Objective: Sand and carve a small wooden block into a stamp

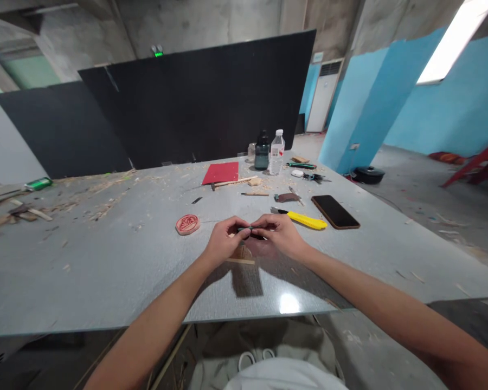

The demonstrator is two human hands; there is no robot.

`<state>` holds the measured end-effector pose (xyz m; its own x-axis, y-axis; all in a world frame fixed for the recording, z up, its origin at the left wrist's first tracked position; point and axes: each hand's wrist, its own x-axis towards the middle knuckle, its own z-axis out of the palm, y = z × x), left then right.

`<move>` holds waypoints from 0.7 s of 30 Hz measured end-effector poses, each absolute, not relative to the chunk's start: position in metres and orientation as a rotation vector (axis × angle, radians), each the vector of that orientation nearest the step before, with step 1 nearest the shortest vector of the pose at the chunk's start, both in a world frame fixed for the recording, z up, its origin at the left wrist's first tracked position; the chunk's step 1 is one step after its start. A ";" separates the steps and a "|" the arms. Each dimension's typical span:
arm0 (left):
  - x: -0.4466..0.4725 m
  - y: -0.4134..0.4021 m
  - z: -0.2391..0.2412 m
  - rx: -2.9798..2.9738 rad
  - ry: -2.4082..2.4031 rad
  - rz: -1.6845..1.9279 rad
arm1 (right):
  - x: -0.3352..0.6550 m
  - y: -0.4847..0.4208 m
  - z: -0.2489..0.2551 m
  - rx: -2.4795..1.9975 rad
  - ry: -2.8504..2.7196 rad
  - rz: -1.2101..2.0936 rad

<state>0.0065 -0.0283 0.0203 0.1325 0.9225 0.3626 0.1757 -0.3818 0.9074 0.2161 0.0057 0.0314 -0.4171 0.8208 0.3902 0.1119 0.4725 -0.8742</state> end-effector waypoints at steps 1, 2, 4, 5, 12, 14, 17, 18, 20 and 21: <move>0.007 -0.028 0.019 1.663 1.058 1.310 | 0.217 0.005 0.031 -0.769 -1.854 0.932; 0.007 -0.027 0.019 1.637 1.051 1.314 | 0.217 0.004 0.031 -0.739 -1.876 0.851; 0.007 -0.027 0.018 1.604 1.058 1.324 | 0.219 0.003 0.031 -0.647 -1.925 0.714; 0.007 -0.026 0.019 1.596 1.061 1.328 | 0.219 0.002 0.030 -0.601 -1.941 0.671; 0.006 -0.028 0.025 1.570 1.001 1.386 | 0.216 0.004 0.030 -0.686 -1.825 0.992; 0.007 -0.029 0.026 1.625 0.994 1.398 | 0.216 0.004 0.030 -0.713 -1.785 1.072; 0.009 -0.030 0.026 1.591 0.982 1.386 | 0.216 0.004 0.031 -0.680 -1.803 0.926; 0.009 -0.030 0.026 1.558 0.980 1.377 | 0.217 0.004 0.031 -0.651 -1.812 0.844; 0.009 -0.029 0.025 1.521 0.993 1.354 | 0.217 0.003 0.031 -0.594 -1.836 0.728; 0.008 -0.029 0.024 1.526 1.007 1.344 | 0.218 0.003 0.032 -0.582 -1.844 0.712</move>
<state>0.0085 -0.0286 0.0242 0.1001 0.9441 0.3141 0.0368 -0.3190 0.9470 0.2176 0.0034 0.0315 -0.3527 0.6765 0.6464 0.0667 0.7073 -0.7038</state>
